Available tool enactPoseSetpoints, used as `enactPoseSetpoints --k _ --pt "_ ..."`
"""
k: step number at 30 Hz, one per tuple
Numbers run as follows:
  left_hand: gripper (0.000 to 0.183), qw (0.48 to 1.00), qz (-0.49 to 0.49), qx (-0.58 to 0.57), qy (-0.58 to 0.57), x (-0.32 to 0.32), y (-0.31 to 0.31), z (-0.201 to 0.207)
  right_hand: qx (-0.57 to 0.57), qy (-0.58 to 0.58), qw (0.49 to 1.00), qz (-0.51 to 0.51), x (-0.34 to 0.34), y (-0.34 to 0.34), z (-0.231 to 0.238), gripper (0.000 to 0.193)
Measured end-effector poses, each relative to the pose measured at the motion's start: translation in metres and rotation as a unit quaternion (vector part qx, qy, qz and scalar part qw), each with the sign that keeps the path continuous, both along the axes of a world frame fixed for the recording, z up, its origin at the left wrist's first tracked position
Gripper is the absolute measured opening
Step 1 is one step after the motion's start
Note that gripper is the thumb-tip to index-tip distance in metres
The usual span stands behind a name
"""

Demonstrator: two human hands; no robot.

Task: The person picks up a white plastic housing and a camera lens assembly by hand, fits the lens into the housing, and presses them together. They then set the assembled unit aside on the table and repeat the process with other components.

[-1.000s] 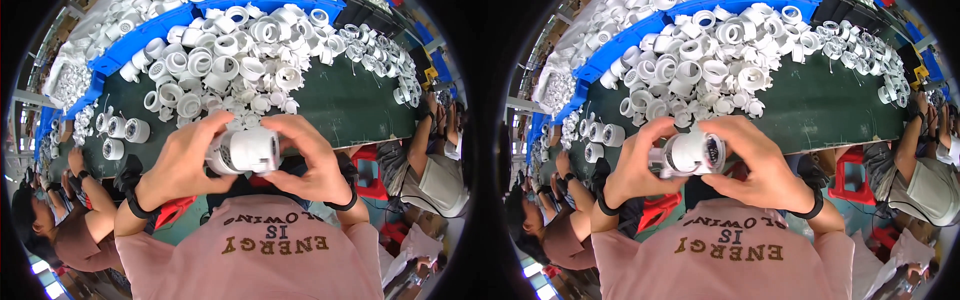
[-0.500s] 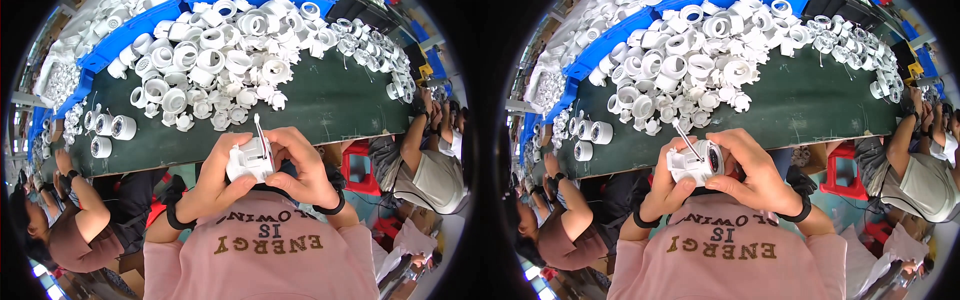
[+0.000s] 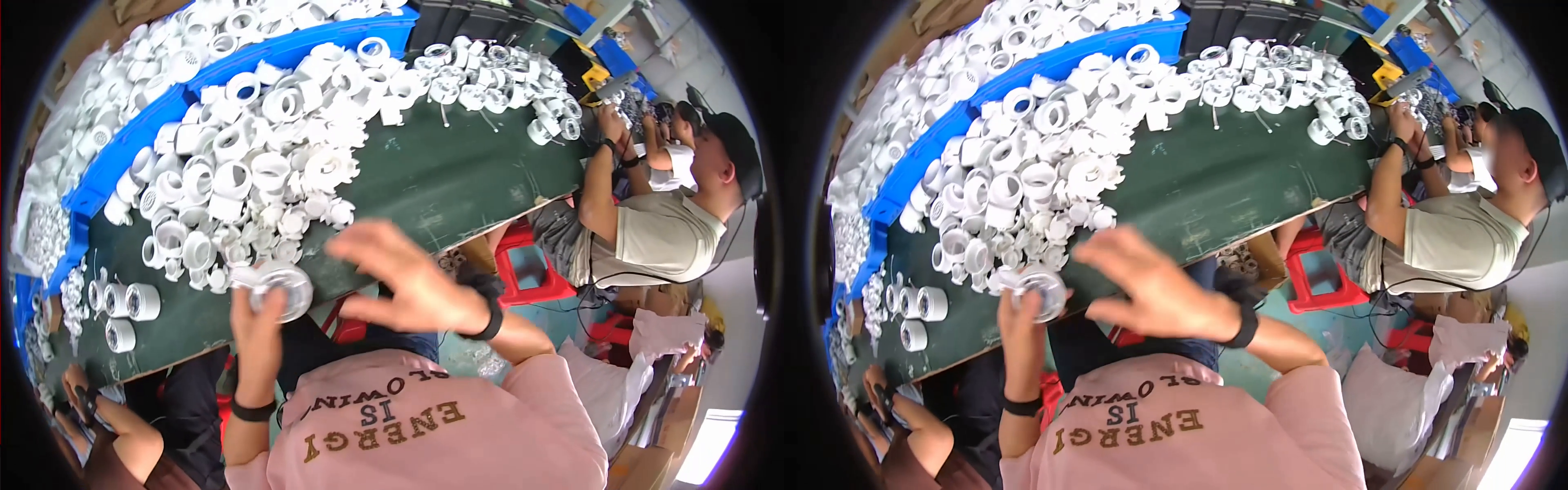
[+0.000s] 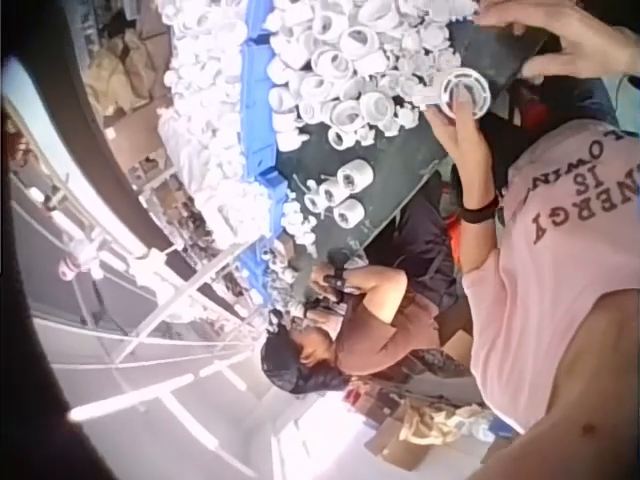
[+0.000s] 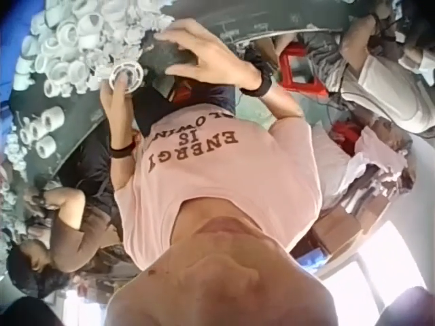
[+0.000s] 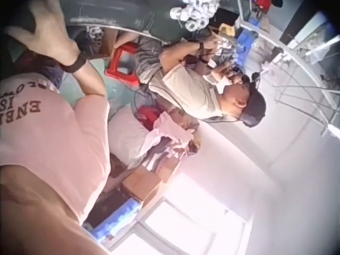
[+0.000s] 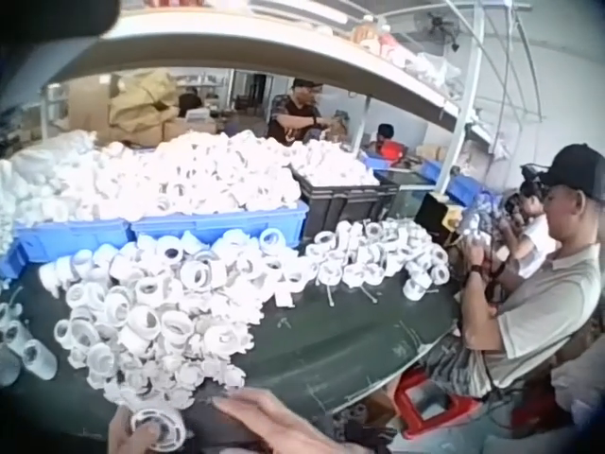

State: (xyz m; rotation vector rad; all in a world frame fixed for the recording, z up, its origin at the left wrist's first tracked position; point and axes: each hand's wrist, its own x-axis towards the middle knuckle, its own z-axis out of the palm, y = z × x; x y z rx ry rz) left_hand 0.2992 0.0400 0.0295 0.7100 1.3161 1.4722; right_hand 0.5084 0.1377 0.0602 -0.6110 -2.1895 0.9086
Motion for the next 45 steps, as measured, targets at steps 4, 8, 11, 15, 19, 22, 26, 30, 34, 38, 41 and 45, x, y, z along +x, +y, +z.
enactPoseSetpoints --k 4,8,11,15,19,22,26,30,34,38,41,45 --pt "0.041 0.981 0.166 -0.038 0.089 -0.075 -0.05 -0.004 0.21 -0.115 0.924 -0.299 0.09 0.117 -0.016 0.045" --pt "0.042 0.944 0.255 -0.092 0.189 -0.149 -0.096 -0.022 0.267 -0.271 0.661 -0.647 0.234 0.241 -0.06 0.061" --pt "0.045 0.903 0.269 -0.142 0.305 -0.169 -0.091 -0.03 0.091 -0.228 0.742 -0.624 0.309 0.284 -0.083 0.063" --pt "0.041 0.896 0.212 -0.188 0.343 -0.213 -0.108 -0.039 0.07 -0.181 0.794 -0.576 0.222 0.258 -0.077 0.053" --pt "0.039 0.879 0.295 -0.081 0.366 -0.253 -0.104 -0.066 0.034 -0.149 0.866 -0.477 0.155 0.225 -0.072 0.048" --pt "0.038 0.656 0.356 -0.096 0.659 -0.241 -0.077 -0.049 0.108 -0.134 0.895 -0.413 0.142 0.203 -0.069 0.046" --pt "0.029 0.764 0.162 0.1 0.617 -0.091 -0.028 0.011 -0.017 0.033 0.956 -0.29 0.083 0.152 -0.036 0.046" --pt "0.042 0.763 -0.026 0.224 0.606 -0.02 0.022 -0.005 -0.141 0.021 0.978 -0.154 0.029 0.079 -0.03 0.047" --pt "0.045 0.735 -0.031 0.223 0.64 0.006 0.07 -0.026 0.117 -0.035 0.993 -0.009 -0.017 0.04 -0.035 0.048" --pt "0.047 0.719 -0.041 0.223 0.657 0.01 0.088 -0.038 0.109 -0.072 0.991 -0.029 -0.02 0.056 -0.042 0.052" --pt "0.042 0.713 -0.029 0.259 0.651 0.012 0.094 -0.039 0.147 -0.084 0.981 -0.092 0.008 0.083 -0.051 0.053" --pt "0.042 0.729 -0.064 0.231 0.641 0.022 0.103 -0.039 -0.13 0.083 0.978 -0.142 0.057 0.116 -0.073 0.052"
